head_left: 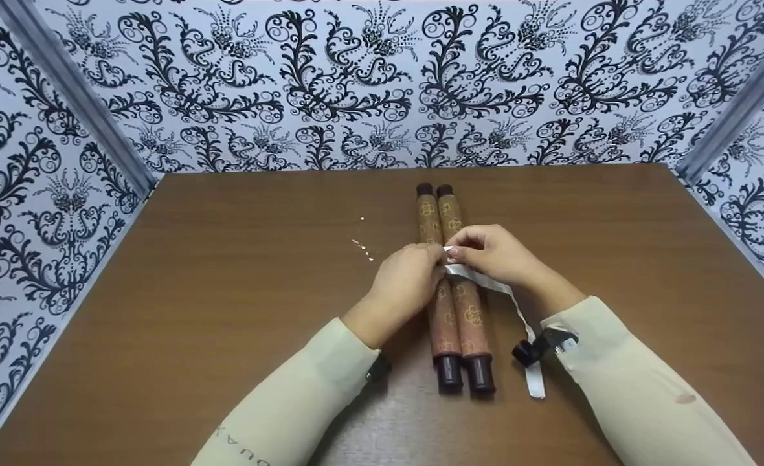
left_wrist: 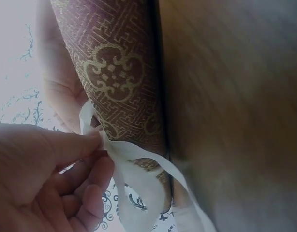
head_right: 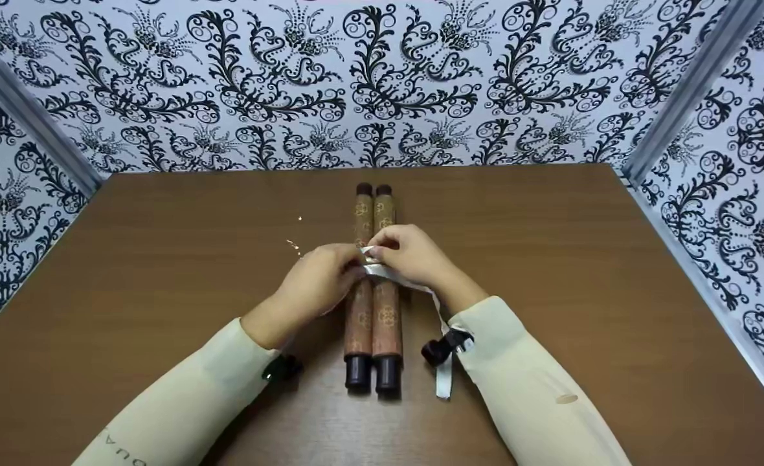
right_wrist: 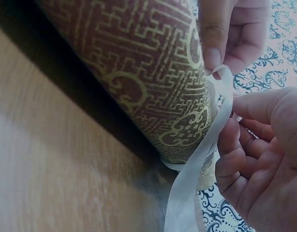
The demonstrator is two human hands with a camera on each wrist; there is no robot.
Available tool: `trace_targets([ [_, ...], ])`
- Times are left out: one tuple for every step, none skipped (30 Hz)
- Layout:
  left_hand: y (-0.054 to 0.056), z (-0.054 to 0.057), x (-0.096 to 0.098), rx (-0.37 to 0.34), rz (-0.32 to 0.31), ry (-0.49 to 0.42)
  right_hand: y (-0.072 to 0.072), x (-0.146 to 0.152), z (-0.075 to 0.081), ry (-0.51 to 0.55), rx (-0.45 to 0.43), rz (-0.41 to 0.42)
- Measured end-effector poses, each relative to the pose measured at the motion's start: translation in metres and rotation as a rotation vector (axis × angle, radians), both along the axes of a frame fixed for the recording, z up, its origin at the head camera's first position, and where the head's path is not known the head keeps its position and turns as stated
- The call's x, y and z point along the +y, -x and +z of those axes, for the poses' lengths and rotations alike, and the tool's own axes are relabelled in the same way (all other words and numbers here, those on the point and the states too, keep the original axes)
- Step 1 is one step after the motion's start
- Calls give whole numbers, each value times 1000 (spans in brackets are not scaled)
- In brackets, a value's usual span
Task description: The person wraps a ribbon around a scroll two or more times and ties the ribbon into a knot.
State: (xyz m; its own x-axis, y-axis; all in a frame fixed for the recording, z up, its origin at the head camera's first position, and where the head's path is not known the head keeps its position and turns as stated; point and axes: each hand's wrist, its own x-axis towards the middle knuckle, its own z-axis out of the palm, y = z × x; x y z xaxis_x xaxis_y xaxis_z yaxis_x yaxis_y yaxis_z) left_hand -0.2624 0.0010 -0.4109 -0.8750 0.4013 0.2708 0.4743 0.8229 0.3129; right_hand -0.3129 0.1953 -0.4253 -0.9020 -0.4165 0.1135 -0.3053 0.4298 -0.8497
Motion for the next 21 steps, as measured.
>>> trace_targets([
  [1, 0, -1, -14, 10, -24, 0, 0, 0, 4, -6, -4],
  [1, 0, -1, -24, 20, -43, 0, -1, 0, 8, -13, -8],
  [2, 0, -2, -32, 30, -58, -1, -1, 0, 10, -16, -11],
  [2, 0, -2, -35, 38, -70, -1, -1, 0, 11, -19, -14],
  [3, 0, -2, -39, 45, -81, -1, -2, 0, 12, -22, -15],
  [3, 0, -2, -45, 51, -90, -1, -2, 0, 9, -20, -16],
  [3, 0, -2, -49, 58, -97, -1, -2, 0, 2, -15, -14],
  [4, 0, -2, -53, 61, -104, -1, -2, 1, -9, -7, -13],
  [4, 0, -2, -55, 64, -110, 0, -1, 1, -19, 0, -13],
  [4, 0, -2, -56, 68, -117, 0, -1, 2, -27, 2, -14],
  [5, 0, -2, -64, 74, -124, -1, 0, 3, -34, 6, -15],
  [5, 1, -1, -69, 81, -130, -1, 0, 3, -42, 10, -16],
  [6, 2, 0, -73, 88, -133, -1, 0, 4, -47, 9, -16],
  [7, 2, 0, -75, 95, -130, -1, 1, 4, -50, 11, -17],
  [8, 3, 1, -79, 103, -123, -1, 1, 4, -47, 6, -15],
  [9, 4, 2, -85, 109, -111, -1, 1, 5, -44, 3, -13],
  [10, 4, 3, -92, 111, -100, -1, 1, 5, -41, 3, -9],
  [12, 5, 4, -93, 109, -86, -2, 0, 5, -39, 4, -6],
  [13, 6, 5, -95, 104, -68, -2, 0, 5, -31, 0, -5],
  [15, 7, 6, -96, 97, -52, -2, 0, 5, -27, 3, -3],
  [17, 7, 7, -99, 89, -38, -2, 0, 5, -20, -1, -2],
])
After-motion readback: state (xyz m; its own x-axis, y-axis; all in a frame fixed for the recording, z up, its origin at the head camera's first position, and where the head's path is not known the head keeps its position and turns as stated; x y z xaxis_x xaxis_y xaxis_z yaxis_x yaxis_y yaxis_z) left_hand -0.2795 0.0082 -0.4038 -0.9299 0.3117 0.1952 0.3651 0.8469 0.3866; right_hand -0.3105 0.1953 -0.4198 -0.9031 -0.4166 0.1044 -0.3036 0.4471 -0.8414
